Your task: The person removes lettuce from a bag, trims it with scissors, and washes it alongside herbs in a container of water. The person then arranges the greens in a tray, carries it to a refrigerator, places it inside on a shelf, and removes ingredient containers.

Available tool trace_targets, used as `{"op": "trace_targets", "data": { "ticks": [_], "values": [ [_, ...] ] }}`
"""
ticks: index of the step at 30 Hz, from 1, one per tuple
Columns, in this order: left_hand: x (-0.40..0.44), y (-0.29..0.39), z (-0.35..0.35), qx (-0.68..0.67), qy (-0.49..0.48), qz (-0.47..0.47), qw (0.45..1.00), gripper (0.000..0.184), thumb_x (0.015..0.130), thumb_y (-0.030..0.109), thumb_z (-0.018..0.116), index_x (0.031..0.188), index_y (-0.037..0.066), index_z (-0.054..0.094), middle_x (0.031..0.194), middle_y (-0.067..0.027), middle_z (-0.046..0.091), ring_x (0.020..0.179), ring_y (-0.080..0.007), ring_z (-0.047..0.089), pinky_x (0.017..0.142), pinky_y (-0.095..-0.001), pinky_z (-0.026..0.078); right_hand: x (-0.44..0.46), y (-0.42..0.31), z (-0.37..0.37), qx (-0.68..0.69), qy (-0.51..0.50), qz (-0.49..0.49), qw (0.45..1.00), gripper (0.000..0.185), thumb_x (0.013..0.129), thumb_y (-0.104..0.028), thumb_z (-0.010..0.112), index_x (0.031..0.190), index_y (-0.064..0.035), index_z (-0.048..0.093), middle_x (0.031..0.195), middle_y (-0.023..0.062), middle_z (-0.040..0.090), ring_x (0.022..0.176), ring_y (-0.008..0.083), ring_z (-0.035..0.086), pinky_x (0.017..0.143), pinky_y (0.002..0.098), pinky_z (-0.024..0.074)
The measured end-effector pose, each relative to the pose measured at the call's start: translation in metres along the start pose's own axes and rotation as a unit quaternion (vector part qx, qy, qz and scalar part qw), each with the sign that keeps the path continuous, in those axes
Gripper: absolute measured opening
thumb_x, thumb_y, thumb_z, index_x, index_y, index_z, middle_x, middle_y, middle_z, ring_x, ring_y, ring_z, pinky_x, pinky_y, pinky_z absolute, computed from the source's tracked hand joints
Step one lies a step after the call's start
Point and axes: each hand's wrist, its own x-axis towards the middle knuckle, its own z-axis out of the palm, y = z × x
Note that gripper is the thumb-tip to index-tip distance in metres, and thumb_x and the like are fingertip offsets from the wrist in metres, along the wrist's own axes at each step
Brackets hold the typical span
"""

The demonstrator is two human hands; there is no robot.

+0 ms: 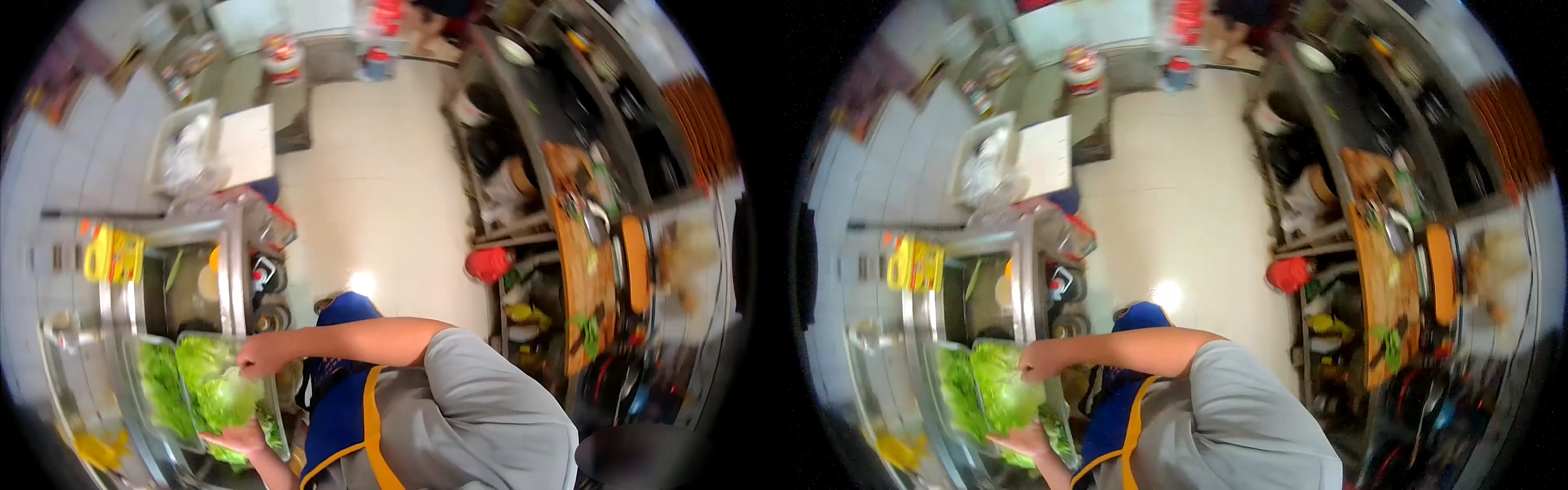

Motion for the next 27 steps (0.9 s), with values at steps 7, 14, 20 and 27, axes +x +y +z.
{"op": "trace_targets", "data": {
  "ticks": [7,14,20,27],
  "values": [
    [-0.011,-0.068,0.016,0.243,-0.008,-0.308,0.92,0.092,0.074,0.07,0.05,0.14,0.009,0.028,0.134,-0.0148,0.042,0.115,-0.0387,0.046,0.083,-0.063,0.044,-0.161,-0.019,0.018,0.031,0.112,0.055,0.992,0.036,0.08,-0.032,0.052,0.076,0.0033,0.06,0.067,0.0201,0.058,0.062,0.0337,0.056,0.06,0.0428,0.0429],
    [-0.046,-0.216,0.079,0.373,-0.224,-0.48,0.762,0.088,0.063,0.038,0.075,0.132,-0.002,0.036,0.115,-0.0214,0.054,0.093,-0.0403,0.06,0.074,-0.052,0.053,-0.326,-0.002,0.013,-0.02,0.246,0.098,0.964,0.037,0.076,-0.032,0.051,0.075,0.003,0.063,0.067,0.0193,0.06,0.061,0.0323,0.056,0.06,0.042,0.0448],
    [-0.047,-0.359,0.07,0.365,-0.222,-0.464,0.776,0.076,0.068,0.033,0.069,0.129,-0.001,0.039,0.111,-0.019,0.057,0.089,-0.0352,0.061,0.067,-0.0451,0.055,-0.525,0.058,-0.067,0.034,0.473,0.238,0.848,0.04,0.087,-0.039,0.049,0.089,-0.0037,0.067,0.078,0.0154,0.066,0.069,0.0286,0.062,0.064,0.0409,0.0476],
    [-0.088,-0.495,0.109,0.337,-0.068,-0.31,0.886,0.065,0.073,0.026,0.065,0.128,0.001,0.042,0.11,-0.0166,0.056,0.095,-0.0315,0.058,0.074,-0.0448,0.053,-0.864,0.231,-0.216,-0.262,0.711,0.44,0.483,0.023,0.083,-0.021,0.052,0.092,-0.0011,0.059,0.087,0.0235,0.061,0.081,0.0367,0.06,0.07,0.0475,0.0467]
  ]
}}
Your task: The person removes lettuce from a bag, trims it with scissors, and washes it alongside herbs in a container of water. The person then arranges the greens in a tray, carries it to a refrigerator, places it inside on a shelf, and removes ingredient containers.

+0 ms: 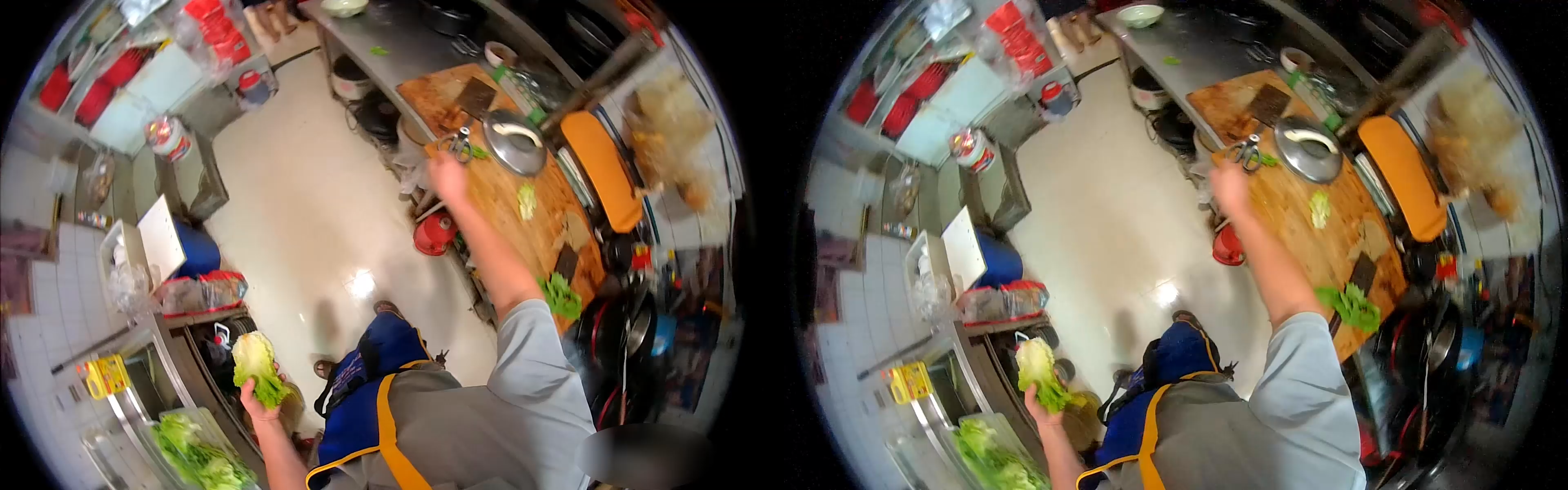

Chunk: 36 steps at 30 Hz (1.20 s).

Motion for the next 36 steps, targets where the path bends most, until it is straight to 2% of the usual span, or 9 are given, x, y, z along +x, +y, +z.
{"op": "trace_targets", "data": {
  "ticks": [3,11,13,16,19,21,24,31,36],
  "values": [
    [0.001,-0.002,0.016,-0.048,0.051,0.016,0.997,0.065,0.073,0.026,0.065,0.128,0.002,0.041,0.111,-0.0166,0.057,0.096,-0.0307,0.058,0.075,-0.045,0.053,0.066,0.018,-0.022,-0.031,-0.103,0.158,0.982,0.039,0.083,-0.034,0.052,0.101,0.0004,0.059,0.1,0.0259,0.061,0.092,0.0406,0.059,0.081,0.0474,0.0469],
    [-0.046,0.058,-0.021,-0.049,0.101,0.114,0.987,0.064,0.077,0.02,0.063,0.132,-0.001,0.038,0.122,-0.0213,0.053,0.105,-0.036,0.058,0.089,-0.0459,0.048,0.121,0.045,0.016,-0.222,-0.216,-0.022,0.951,0.048,0.076,-0.042,0.067,0.094,0.0019,0.063,0.091,0.0179,0.066,0.083,0.0309,0.062,0.068,0.0427,0.0474],
    [-0.062,0.062,-0.012,-0.044,0.099,0.155,0.982,0.063,0.077,0.02,0.063,0.132,-0.001,0.039,0.12,-0.0211,0.055,0.104,-0.0347,0.058,0.088,-0.0437,0.049,0.153,0.088,0.025,0.088,-0.267,0.272,0.92,0.044,0.08,-0.03,0.066,0.113,-0.0011,0.056,0.106,0.008,0.061,0.09,0.023,0.059,0.061,0.0357,0.0455],
    [-0.091,0.066,-0.018,-0.035,0.115,0.197,0.973,0.062,0.078,0.019,0.063,0.131,-0.002,0.04,0.118,-0.0206,0.056,0.103,-0.0328,0.059,0.088,-0.0409,0.049,0.1,0.028,-0.02,0.417,-0.148,0.385,0.81,0.034,0.095,-0.024,0.047,0.124,-0.0062,0.05,0.118,0.0059,0.054,0.102,0.0215,0.052,0.08,0.0352,0.0411],
    [-0.13,0.082,-0.039,-0.043,0.136,0.226,0.964,0.061,0.077,0.02,0.064,0.13,-0.001,0.041,0.117,-0.0198,0.057,0.1,-0.0319,0.06,0.084,-0.039,0.05,0.096,0.064,-0.031,0.549,-0.308,0.229,0.743,0.026,0.099,-0.021,0.037,0.106,-0.0051,0.056,0.101,0.0054,0.06,0.088,0.017,0.056,0.074,0.0278,0.0444],
    [-0.183,0.084,-0.083,-0.045,0.158,0.238,0.957,0.065,0.076,0.023,0.064,0.131,0.0,0.04,0.118,-0.0194,0.056,0.099,-0.0328,0.06,0.079,-0.0393,0.052,0.02,-0.006,-0.045,0.569,-0.166,0.244,0.768,0.02,0.097,-0.018,0.042,0.099,-0.0049,0.057,0.091,0.0049,0.061,0.081,0.0136,0.056,0.067,0.0243,0.0453],
    [-0.186,0.075,-0.094,-0.052,0.17,0.251,0.951,0.063,0.076,0.024,0.065,0.13,0.0,0.042,0.116,-0.0193,0.057,0.098,-0.0321,0.061,0.079,-0.0381,0.052,0.028,-0.005,-0.001,0.64,-0.403,0.176,0.629,0.019,0.092,-0.016,0.054,0.106,-0.0027,0.055,0.089,0.0041,0.058,0.072,0.0107,0.054,0.057,0.0235,0.0447],
    [-0.333,0.086,-0.218,-0.099,0.224,0.307,0.92,0.054,0.078,0.016,0.061,0.127,-0.001,0.045,0.111,-0.0187,0.059,0.094,-0.0323,0.062,0.078,-0.0374,0.052,-0.345,-0.365,-0.009,0.319,-0.547,-0.076,0.77,0.025,0.088,-0.017,0.053,0.11,-0.0053,0.052,0.074,-0.0021,0.049,0.064,0.0102,0.046,0.057,0.0246,0.037],
    [-0.498,0.114,-0.36,-0.115,0.295,0.311,0.896,0.046,0.083,0.014,0.054,0.125,-0.003,0.046,0.11,-0.0182,0.06,0.091,-0.031,0.063,0.076,-0.0359,0.052,-0.673,-0.55,-0.031,0.187,-0.776,-0.411,0.441,0.067,0.077,-0.032,0.071,0.13,-0.0042,0.041,0.117,0.013,0.055,0.108,0.0225,0.054,0.089,0.0339,0.0435]
  ]
}}
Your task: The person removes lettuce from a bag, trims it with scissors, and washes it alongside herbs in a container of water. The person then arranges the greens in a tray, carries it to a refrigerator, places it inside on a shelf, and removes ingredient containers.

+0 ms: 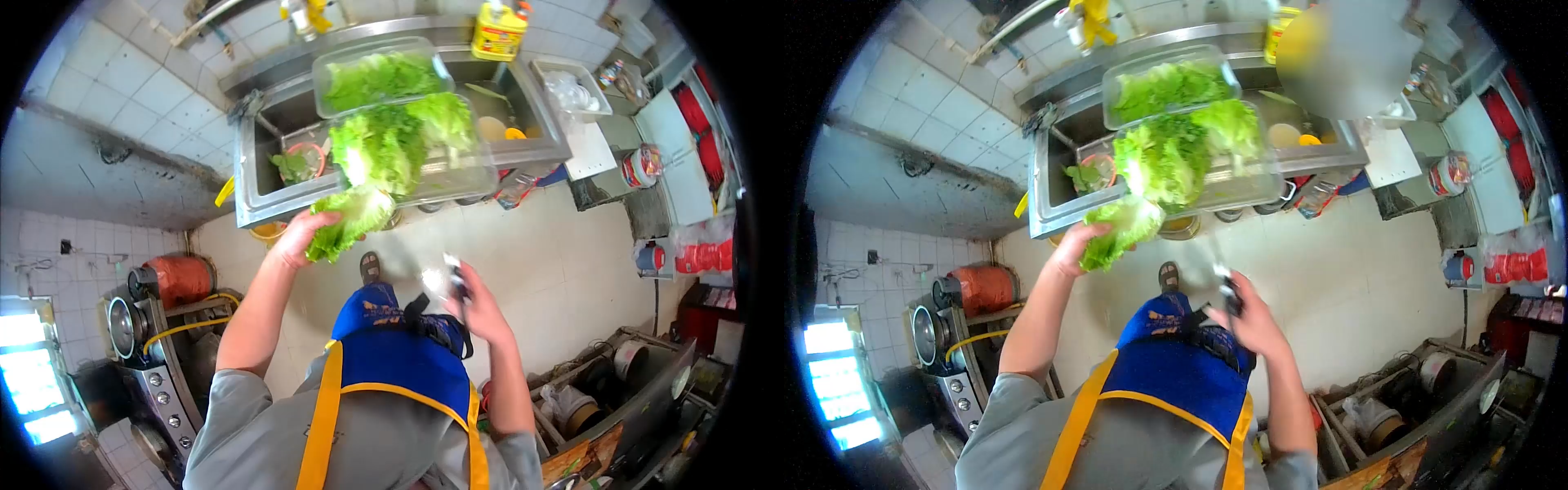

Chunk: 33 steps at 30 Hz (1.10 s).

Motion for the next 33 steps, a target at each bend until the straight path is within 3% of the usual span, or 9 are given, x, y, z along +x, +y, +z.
{"op": "trace_targets", "data": {
  "ticks": [4,7,11,12,16,25,28,31,33],
  "values": [
    [-0.022,0.054,-0.062,-0.01,0.025,-0.002,1.0,0.046,0.084,0.017,0.054,0.125,-0.004,0.046,0.107,-0.0183,0.061,0.089,-0.0289,0.064,0.071,-0.0335,0.053,0.093,-0.081,0.077,-0.071,-0.122,0.005,0.99,0.074,0.075,-0.042,0.073,0.129,-0.0038,0.041,0.112,0.0151,0.058,0.106,0.0237,0.056,0.09,0.0332,0.0429],
    [-0.024,0.112,-0.152,-0.009,0.023,-0.012,1.0,0.045,0.085,0.018,0.054,0.124,-0.004,0.047,0.106,-0.0178,0.062,0.088,-0.027,0.064,0.068,-0.0329,0.054,0.176,-0.131,0.143,-0.082,-0.171,0.032,0.981,0.075,0.074,-0.044,0.073,0.128,-0.003,0.041,0.11,0.0154,0.059,0.105,0.0238,0.057,0.09,0.0336,0.0427],
    [-0.031,0.156,-0.224,-0.011,0.037,-0.026,0.999,0.044,0.084,0.019,0.054,0.122,-0.003,0.049,0.104,-0.0176,0.062,0.086,-0.0269,0.065,0.064,-0.033,0.054,0.244,-0.134,0.213,-0.07,-0.211,-0.006,0.975,0.077,0.078,-0.037,0.072,0.133,0.0018,0.035,0.117,0.0144,0.053,0.106,0.0211,0.053,0.091,0.0328,0.042],
    [-0.03,0.157,-0.227,-0.01,0.04,-0.023,0.999,0.045,0.084,0.02,0.054,0.121,-0.004,0.049,0.103,-0.0179,0.063,0.085,-0.027,0.065,0.064,-0.0331,0.054,0.249,-0.137,0.218,-0.073,-0.22,0.005,0.973,0.075,0.079,-0.036,0.071,0.133,0.0025,0.036,0.119,0.0147,0.052,0.106,0.0213,0.053,0.091,0.0331,0.0422],
    [-0.019,0.143,-0.226,-0.033,0.035,-0.011,0.999,0.046,0.083,0.021,0.055,0.121,-0.004,0.049,0.1,-0.0179,0.063,0.084,-0.0278,0.065,0.063,-0.0338,0.054,0.254,-0.122,0.212,-0.08,-0.196,-0.003,0.977,0.079,0.076,-0.051,0.068,0.131,-0.0027,0.041,0.114,0.0198,0.058,0.106,0.0298,0.057,0.091,0.0363,0.0429],
    [-0.001,0.159,-0.255,-0.036,0.039,-0.056,0.997,0.046,0.085,0.02,0.056,0.123,-0.003,0.048,0.1,-0.0169,0.063,0.081,-0.0267,0.065,0.061,-0.033,0.054,0.278,-0.126,0.225,-0.136,-0.196,0.016,0.971,0.069,0.082,-0.049,0.061,0.132,-0.0049,0.042,0.107,0.0211,0.062,0.1,0.0313,0.061,0.085,0.0348,0.0462],
    [0.004,0.154,-0.261,-0.032,0.043,-0.062,0.997,0.045,0.085,0.02,0.056,0.121,-0.004,0.048,0.1,-0.0174,0.063,0.081,-0.0264,0.066,0.06,-0.0329,0.054,0.277,-0.128,0.226,-0.118,-0.181,0.023,0.976,0.058,0.085,-0.036,0.065,0.125,0.002,0.047,0.105,0.017,0.063,0.094,0.023,0.062,0.083,0.0299,0.0466],
    [0.008,0.155,-0.262,-0.024,0.046,-0.066,0.996,0.044,0.084,0.02,0.057,0.12,-0.004,0.049,0.1,-0.0178,0.063,0.08,-0.0265,0.066,0.061,-0.033,0.054,0.274,-0.125,0.228,-0.097,-0.183,0.048,0.977,0.063,0.084,-0.045,0.061,0.129,-0.0041,0.045,0.107,0.0218,0.062,0.1,0.0308,0.061,0.085,0.0347,0.0462],
    [0.01,0.153,-0.263,-0.01,0.085,-0.064,0.994,0.043,0.084,0.02,0.057,0.119,-0.004,0.049,0.1,-0.0178,0.063,0.08,-0.0271,0.066,0.061,-0.0331,0.054,0.274,-0.12,0.226,-0.063,-0.193,0.06,0.977,0.066,0.083,-0.046,0.062,0.13,-0.0039,0.043,0.107,0.0203,0.062,0.101,0.0294,0.06,0.087,0.0343,0.0453]
  ]
}}
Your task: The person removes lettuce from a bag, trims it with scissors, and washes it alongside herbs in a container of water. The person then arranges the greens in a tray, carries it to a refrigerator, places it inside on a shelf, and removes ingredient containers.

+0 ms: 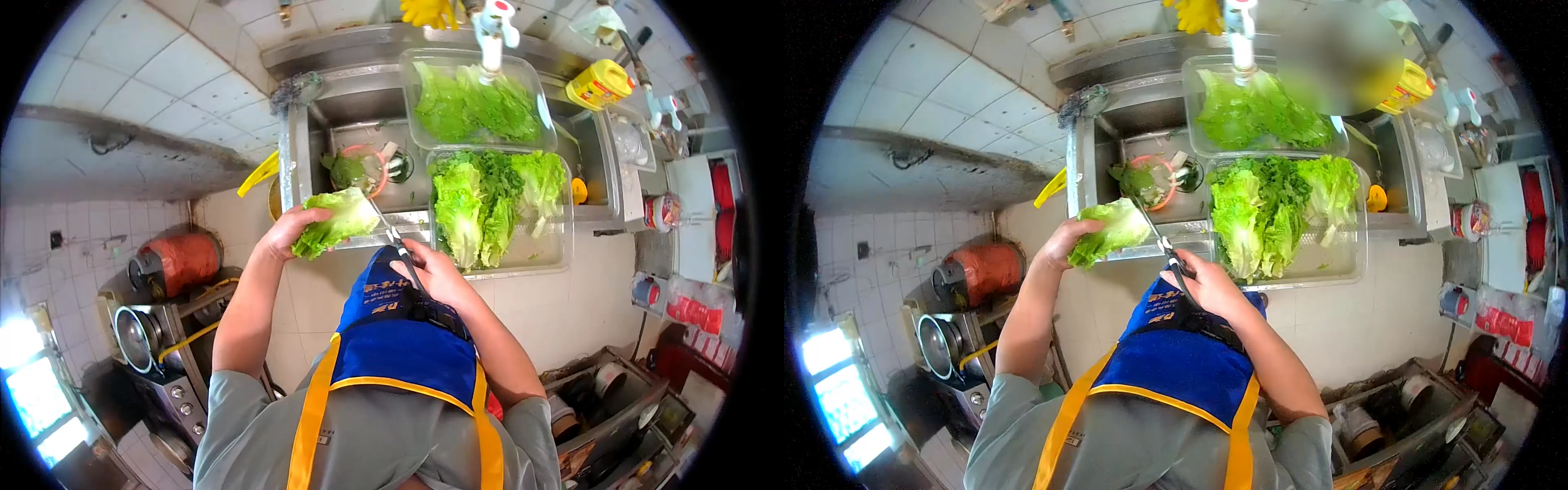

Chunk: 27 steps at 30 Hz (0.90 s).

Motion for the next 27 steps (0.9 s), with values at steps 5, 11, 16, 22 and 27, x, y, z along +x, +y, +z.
{"op": "trace_targets", "data": {
  "ticks": [5,11,16,22,27],
  "values": [
    [0.024,-0.021,0.004,-0.008,0.036,0.027,0.999,0.046,0.082,0.018,0.058,0.12,-0.005,0.048,0.102,-0.0184,0.062,0.081,-0.0279,0.065,0.064,-0.0344,0.054,-0.03,0.02,-0.027,0.074,0.013,-0.02,0.997,0.07,0.081,-0.041,0.067,0.13,0.0006,0.04,0.106,0.0167,0.058,0.097,0.0221,0.056,0.085,0.032,0.0446],
    [0.059,0.003,0.1,0.118,-0.007,0.085,0.989,0.039,0.078,0.006,0.058,0.117,0.0,0.051,0.1,-0.0087,0.059,0.094,-0.0171,0.056,0.082,-0.028,0.046,-0.109,0.07,-0.094,0.1,0.122,-0.028,0.987,0.066,0.079,-0.031,0.073,0.13,-0.0021,0.042,0.088,0.0076,0.06,0.079,0.0155,0.058,0.073,0.0289,0.0467],
    [0.123,0.025,0.211,0.431,-0.137,0.173,0.875,0.031,0.078,0.008,0.063,0.107,0.0,0.057,0.095,-0.0046,0.058,0.093,-0.0128,0.053,0.081,-0.0263,0.043,-0.167,0.152,-0.147,0.245,0.316,-0.022,0.916,0.056,0.083,-0.016,0.069,0.13,-0.0014,0.042,0.079,-0.0019,0.049,0.071,0.0083,0.05,0.066,0.022,0.0431],
    [0.218,0.014,0.356,0.666,-0.293,0.073,0.682,0.039,0.076,0.019,0.064,0.111,0.002,0.057,0.106,-0.0132,0.06,0.097,-0.0238,0.056,0.085,-0.0329,0.043,-0.221,0.203,-0.221,0.28,0.375,0.013,0.884,0.047,0.09,-0.016,0.058,0.132,-0.0033,0.041,0.075,-0.001,0.049,0.061,0.0067,0.047,0.056,0.0206,0.0395],
    [0.267,-0.016,0.394,0.857,-0.264,0.047,0.44,0.046,0.073,0.031,0.069,0.111,0.007,0.06,0.103,-0.0132,0.06,0.098,-0.0288,0.057,0.084,-0.0378,0.045,-0.238,0.241,-0.262,0.285,0.359,0.023,0.889,0.046,0.09,-0.014,0.057,0.132,-0.0042,0.042,0.075,-0.0007,0.05,0.062,0.0066,0.048,0.056,0.0207,0.0398]
  ]
}}
